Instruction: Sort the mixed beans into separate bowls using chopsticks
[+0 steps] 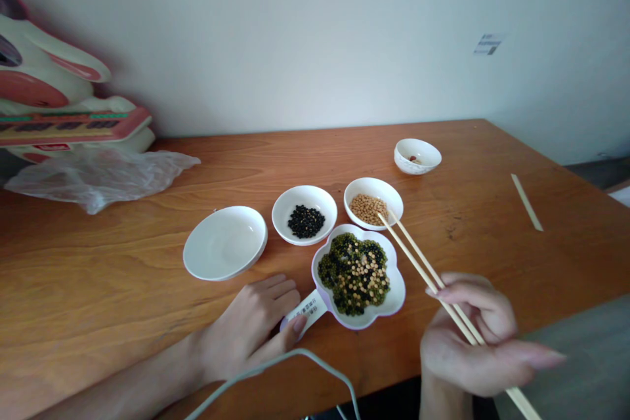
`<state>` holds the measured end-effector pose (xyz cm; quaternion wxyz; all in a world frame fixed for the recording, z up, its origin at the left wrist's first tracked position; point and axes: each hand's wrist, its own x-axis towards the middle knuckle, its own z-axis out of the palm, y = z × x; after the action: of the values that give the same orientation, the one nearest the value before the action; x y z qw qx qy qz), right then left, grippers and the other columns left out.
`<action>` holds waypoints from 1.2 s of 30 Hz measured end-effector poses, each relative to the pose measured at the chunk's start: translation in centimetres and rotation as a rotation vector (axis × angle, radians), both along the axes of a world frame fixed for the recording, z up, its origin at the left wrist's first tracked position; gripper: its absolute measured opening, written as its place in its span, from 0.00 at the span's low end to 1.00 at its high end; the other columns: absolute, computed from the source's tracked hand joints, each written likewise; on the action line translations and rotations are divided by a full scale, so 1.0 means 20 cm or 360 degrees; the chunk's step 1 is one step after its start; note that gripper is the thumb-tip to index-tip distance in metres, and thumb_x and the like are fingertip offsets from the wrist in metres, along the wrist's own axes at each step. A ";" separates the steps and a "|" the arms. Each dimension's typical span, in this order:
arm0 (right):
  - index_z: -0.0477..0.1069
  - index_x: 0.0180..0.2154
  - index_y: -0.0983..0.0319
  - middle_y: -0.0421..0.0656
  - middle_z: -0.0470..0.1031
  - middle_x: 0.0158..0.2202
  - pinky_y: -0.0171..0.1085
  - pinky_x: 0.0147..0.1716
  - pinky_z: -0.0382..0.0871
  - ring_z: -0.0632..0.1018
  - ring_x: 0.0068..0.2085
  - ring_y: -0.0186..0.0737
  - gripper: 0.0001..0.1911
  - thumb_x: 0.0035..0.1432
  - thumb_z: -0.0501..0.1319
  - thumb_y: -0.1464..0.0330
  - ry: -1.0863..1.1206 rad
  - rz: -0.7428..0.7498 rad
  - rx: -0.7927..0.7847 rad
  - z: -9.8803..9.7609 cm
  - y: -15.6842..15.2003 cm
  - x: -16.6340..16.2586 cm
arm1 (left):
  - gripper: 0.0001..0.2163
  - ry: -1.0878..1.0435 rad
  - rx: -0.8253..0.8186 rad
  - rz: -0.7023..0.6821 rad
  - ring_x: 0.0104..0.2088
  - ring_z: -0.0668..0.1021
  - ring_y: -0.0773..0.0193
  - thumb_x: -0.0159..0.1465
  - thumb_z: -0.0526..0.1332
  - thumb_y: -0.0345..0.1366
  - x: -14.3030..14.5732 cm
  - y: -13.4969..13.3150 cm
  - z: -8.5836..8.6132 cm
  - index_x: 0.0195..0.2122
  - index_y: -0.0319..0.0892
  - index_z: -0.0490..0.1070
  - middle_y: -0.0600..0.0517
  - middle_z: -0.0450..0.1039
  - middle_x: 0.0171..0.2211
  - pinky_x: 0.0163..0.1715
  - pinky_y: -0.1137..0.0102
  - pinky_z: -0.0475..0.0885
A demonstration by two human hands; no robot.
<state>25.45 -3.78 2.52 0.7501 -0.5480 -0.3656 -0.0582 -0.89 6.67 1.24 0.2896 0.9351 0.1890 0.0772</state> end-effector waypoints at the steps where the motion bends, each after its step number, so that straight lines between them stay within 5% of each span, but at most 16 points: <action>1: 0.74 0.26 0.59 0.45 0.72 0.25 0.44 0.32 0.67 0.76 0.31 0.46 0.37 0.72 0.40 0.45 -0.0010 0.0044 -0.0059 0.00 -0.02 0.00 | 0.11 0.0004 0.0001 -0.0004 0.34 0.71 0.58 0.75 0.50 0.36 0.00 0.00 0.00 0.35 0.43 0.65 0.49 0.71 0.33 0.37 0.64 0.64; 8: 0.73 0.24 0.59 0.46 0.74 0.25 0.42 0.28 0.66 0.75 0.29 0.43 0.41 0.72 0.34 0.45 -0.0232 0.0478 -0.0502 -0.09 -0.07 0.01 | 0.11 0.0007 -0.0015 0.0006 0.34 0.70 0.58 0.75 0.50 0.36 0.00 0.00 -0.01 0.34 0.43 0.65 0.49 0.70 0.33 0.37 0.63 0.63; 16: 0.70 0.25 0.59 0.43 0.70 0.24 0.40 0.27 0.61 0.71 0.28 0.41 0.38 0.73 0.33 0.48 -0.0187 0.0540 -0.0684 -0.13 -0.04 -0.01 | 0.12 0.0008 -0.0042 0.0013 0.34 0.69 0.59 0.76 0.50 0.36 -0.01 0.00 -0.03 0.34 0.43 0.63 0.49 0.69 0.33 0.36 0.63 0.62; 36: 0.70 0.26 0.60 0.44 0.73 0.26 0.41 0.28 0.61 0.73 0.29 0.41 0.37 0.75 0.34 0.52 -0.0187 0.0561 -0.0607 -0.12 -0.06 -0.01 | 0.11 0.0019 -0.0004 0.0020 0.34 0.69 0.59 0.76 0.50 0.36 -0.02 0.00 -0.05 0.34 0.43 0.64 0.49 0.69 0.33 0.37 0.63 0.62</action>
<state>25.21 -4.99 0.14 0.6094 -0.6030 -0.5026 0.1117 -1.24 6.63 0.26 0.2891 0.9340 0.1968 0.0732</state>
